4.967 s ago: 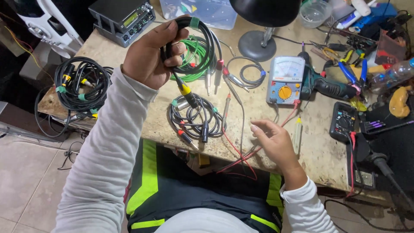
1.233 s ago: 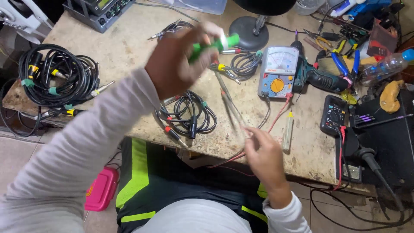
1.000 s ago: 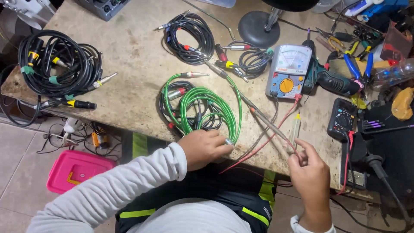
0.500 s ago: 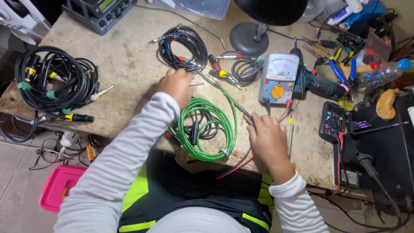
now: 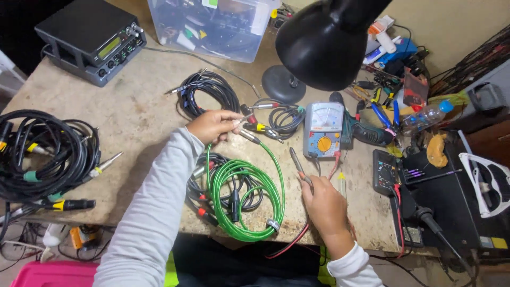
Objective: Testing the continuity of various electronic cables using a multimeter and organizing them on a workbench.
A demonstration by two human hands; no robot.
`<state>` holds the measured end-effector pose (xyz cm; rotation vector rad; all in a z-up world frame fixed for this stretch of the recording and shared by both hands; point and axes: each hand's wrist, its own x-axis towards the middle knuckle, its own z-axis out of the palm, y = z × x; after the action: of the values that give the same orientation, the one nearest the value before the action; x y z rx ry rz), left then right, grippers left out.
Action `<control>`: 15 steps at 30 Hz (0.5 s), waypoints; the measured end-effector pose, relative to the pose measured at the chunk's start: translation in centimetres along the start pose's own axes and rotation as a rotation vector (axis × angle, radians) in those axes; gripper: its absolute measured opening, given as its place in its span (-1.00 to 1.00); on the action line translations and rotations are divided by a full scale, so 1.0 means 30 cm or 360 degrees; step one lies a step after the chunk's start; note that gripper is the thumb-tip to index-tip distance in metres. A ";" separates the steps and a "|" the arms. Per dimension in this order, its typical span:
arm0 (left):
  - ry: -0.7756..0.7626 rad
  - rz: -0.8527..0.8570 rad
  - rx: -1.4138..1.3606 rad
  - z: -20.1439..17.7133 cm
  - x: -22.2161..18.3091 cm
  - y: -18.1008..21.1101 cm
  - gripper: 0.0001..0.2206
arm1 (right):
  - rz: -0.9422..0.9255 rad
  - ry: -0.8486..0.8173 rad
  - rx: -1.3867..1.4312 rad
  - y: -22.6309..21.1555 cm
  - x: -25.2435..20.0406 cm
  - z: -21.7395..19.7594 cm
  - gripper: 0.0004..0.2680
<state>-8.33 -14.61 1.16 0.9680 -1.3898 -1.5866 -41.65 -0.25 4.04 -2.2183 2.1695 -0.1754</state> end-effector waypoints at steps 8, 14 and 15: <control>0.0068 -0.0096 -0.0322 0.003 0.015 -0.043 -0.65 | -0.0403 0.0342 0.1117 -0.261 0.047 -0.030 -0.91; 0.0225 0.0017 -0.0225 -0.023 0.007 -0.045 -0.61 | -0.0475 0.0245 0.1081 -0.367 0.157 0.018 -0.91; 0.0233 0.0011 -0.0234 -0.020 -0.008 -0.008 -0.61 | -0.0478 0.0231 0.1078 -0.368 0.172 0.017 -0.91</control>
<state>-7.70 -14.59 0.87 0.9693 -1.1589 -1.5565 -30.52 -5.14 4.96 -2.1207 1.4773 -0.9434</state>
